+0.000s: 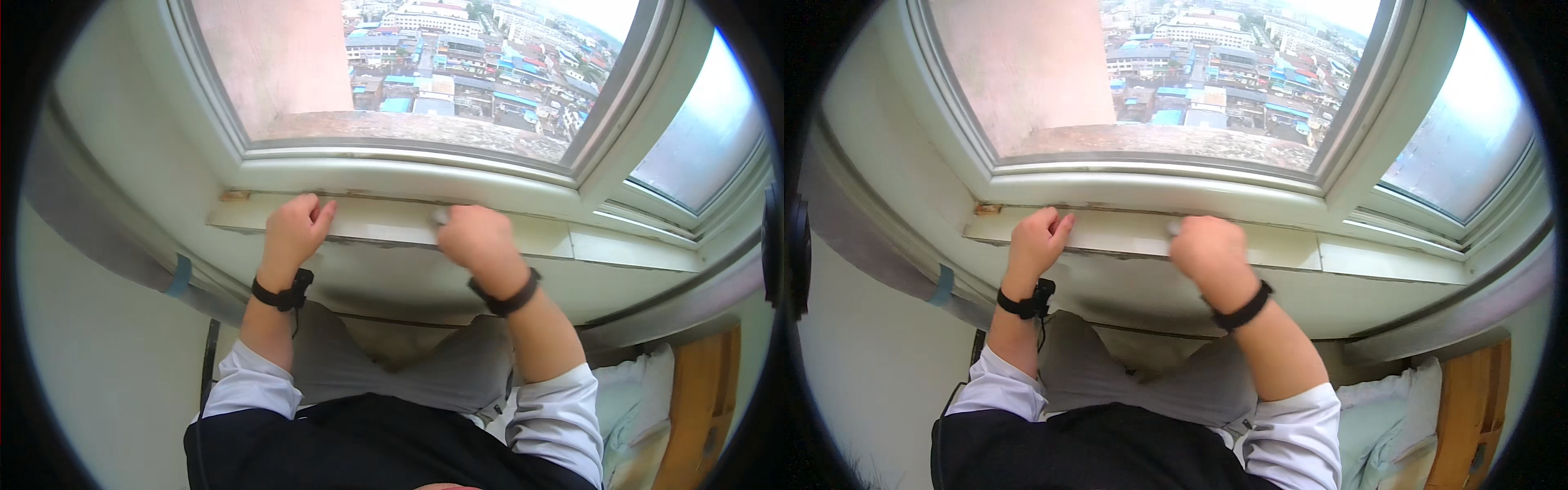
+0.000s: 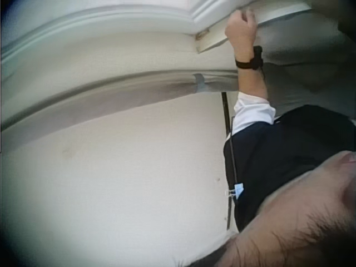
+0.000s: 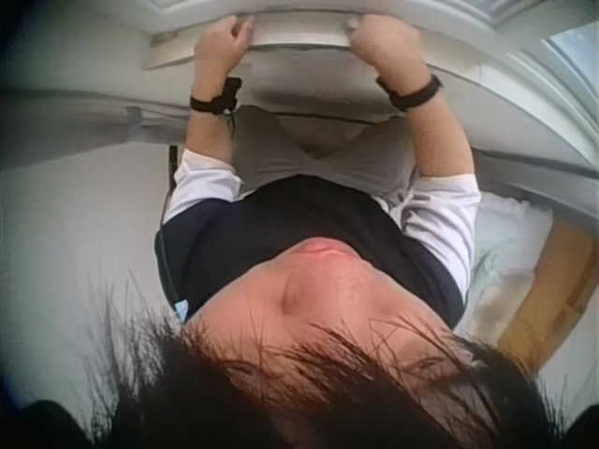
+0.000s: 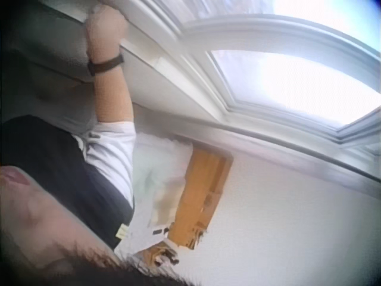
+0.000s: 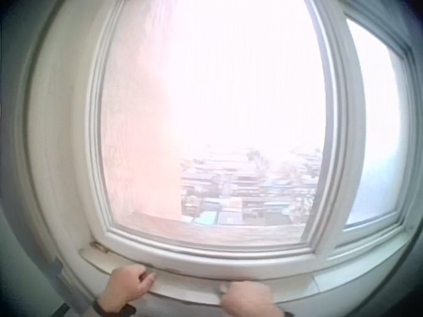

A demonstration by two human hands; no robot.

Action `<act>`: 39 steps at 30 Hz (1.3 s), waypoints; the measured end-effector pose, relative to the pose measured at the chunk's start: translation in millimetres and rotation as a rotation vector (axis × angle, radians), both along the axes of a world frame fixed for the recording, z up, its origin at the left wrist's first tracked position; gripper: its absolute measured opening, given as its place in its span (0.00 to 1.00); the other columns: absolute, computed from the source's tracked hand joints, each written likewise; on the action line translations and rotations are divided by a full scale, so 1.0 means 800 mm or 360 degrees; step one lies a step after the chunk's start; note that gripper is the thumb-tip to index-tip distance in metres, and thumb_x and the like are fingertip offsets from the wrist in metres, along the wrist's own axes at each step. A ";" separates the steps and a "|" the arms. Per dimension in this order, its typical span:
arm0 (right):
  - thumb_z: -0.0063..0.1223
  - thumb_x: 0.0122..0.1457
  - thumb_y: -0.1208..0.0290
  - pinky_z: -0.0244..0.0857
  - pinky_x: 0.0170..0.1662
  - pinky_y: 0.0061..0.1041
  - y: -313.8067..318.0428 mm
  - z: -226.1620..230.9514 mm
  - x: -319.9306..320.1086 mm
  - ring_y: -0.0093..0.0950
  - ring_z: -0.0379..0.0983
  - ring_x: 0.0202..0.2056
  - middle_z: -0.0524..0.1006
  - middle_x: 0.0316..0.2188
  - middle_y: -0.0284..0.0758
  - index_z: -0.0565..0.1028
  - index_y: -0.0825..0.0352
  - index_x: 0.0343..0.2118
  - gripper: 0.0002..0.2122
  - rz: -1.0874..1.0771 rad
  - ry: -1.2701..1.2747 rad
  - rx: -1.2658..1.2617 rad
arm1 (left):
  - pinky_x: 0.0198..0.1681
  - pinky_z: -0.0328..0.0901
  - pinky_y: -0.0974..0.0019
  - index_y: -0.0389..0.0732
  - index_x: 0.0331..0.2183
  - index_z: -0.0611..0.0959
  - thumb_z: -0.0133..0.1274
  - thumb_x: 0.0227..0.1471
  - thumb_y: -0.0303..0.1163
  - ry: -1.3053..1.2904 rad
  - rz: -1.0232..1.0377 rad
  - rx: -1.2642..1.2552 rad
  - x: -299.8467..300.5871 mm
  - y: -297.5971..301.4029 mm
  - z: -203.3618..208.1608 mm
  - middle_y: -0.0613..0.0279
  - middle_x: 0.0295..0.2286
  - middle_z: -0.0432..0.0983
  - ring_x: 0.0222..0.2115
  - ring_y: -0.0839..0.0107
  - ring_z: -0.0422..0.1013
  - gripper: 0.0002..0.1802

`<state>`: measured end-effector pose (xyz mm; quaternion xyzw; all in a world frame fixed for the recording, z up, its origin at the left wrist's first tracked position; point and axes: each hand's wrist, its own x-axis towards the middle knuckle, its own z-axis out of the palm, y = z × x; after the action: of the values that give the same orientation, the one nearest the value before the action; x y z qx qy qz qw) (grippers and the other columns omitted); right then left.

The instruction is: The recorder cleans the interior frame and sill of a bedroom window using a cloth.

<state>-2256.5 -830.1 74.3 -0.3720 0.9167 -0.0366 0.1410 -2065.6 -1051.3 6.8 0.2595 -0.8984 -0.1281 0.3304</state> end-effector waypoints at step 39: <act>0.47 0.61 0.62 0.72 0.51 0.50 0.181 -0.045 -0.118 0.54 0.79 0.46 0.83 0.41 0.52 0.81 0.67 0.40 0.15 -0.0802 0.0675 0.0239 | 0.26 0.68 0.48 0.42 0.16 0.86 0.53 0.60 0.56 -0.0254 0.0236 -0.0101 -0.036 -0.014 -0.013 0.48 0.16 0.76 0.22 0.45 0.76 0.32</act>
<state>-2350.7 -685.2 38.2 -0.1216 0.9889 0.0757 -0.0393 -2094.0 -1062.1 -3.3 0.3241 -0.9037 -0.0537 0.2746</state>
